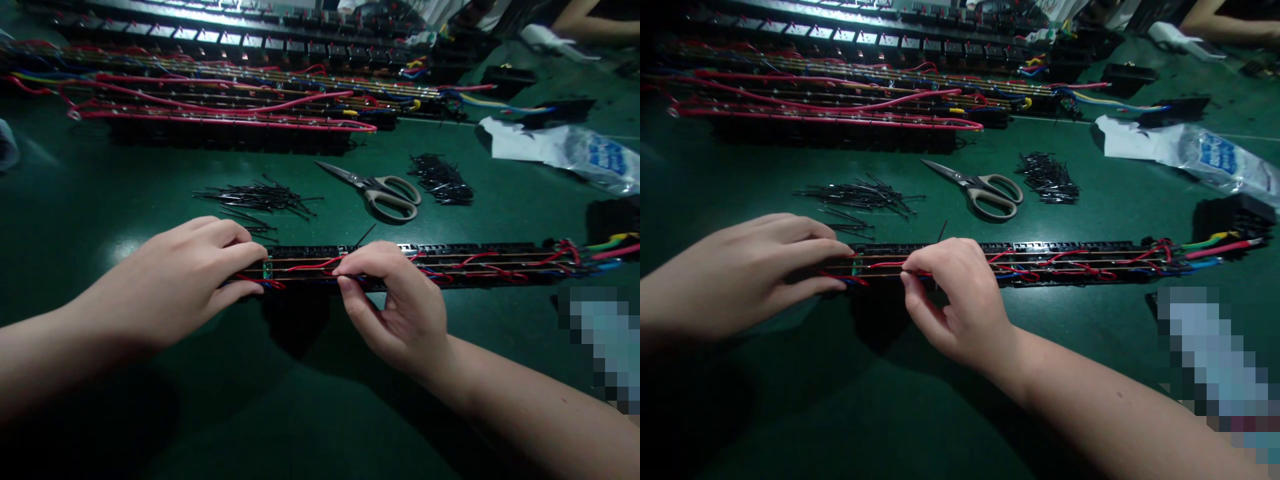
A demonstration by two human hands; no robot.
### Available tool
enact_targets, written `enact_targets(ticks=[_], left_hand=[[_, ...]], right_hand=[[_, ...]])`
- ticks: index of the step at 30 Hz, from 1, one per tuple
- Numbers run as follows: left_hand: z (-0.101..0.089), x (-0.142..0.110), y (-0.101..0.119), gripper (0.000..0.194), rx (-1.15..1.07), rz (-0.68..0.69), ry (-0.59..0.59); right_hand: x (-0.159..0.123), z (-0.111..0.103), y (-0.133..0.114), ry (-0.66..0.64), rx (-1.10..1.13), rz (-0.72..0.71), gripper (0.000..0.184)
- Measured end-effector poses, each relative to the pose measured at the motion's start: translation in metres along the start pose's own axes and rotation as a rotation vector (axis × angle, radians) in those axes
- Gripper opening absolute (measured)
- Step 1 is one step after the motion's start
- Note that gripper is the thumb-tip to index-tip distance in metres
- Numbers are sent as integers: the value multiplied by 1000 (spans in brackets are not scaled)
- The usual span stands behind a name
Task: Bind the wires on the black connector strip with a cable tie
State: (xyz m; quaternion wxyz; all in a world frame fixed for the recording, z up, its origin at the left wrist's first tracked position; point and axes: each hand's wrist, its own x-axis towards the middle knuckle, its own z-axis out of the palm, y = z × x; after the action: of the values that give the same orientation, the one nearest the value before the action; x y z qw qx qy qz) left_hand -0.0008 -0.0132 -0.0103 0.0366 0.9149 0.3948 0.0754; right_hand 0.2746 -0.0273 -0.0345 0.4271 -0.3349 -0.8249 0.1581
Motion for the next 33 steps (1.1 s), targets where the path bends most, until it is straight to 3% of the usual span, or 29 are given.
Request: enact_targets(ticks=[6,16,21,33], left_hand=[[10,5,14,30,-67,35,86],[8,3,20,22,-221,-12,-15],[9,5,21,19,-339,-96,-41],[8,9,21,21,-411,-142,-66]], right_hand=[[0,-1,1,36,-15,-100,22],[1,0,-1,35,45,-115,21],[2,-4,-6,17,-30,-213,21],[1,-7,-11,-34,-227,-424,5]])
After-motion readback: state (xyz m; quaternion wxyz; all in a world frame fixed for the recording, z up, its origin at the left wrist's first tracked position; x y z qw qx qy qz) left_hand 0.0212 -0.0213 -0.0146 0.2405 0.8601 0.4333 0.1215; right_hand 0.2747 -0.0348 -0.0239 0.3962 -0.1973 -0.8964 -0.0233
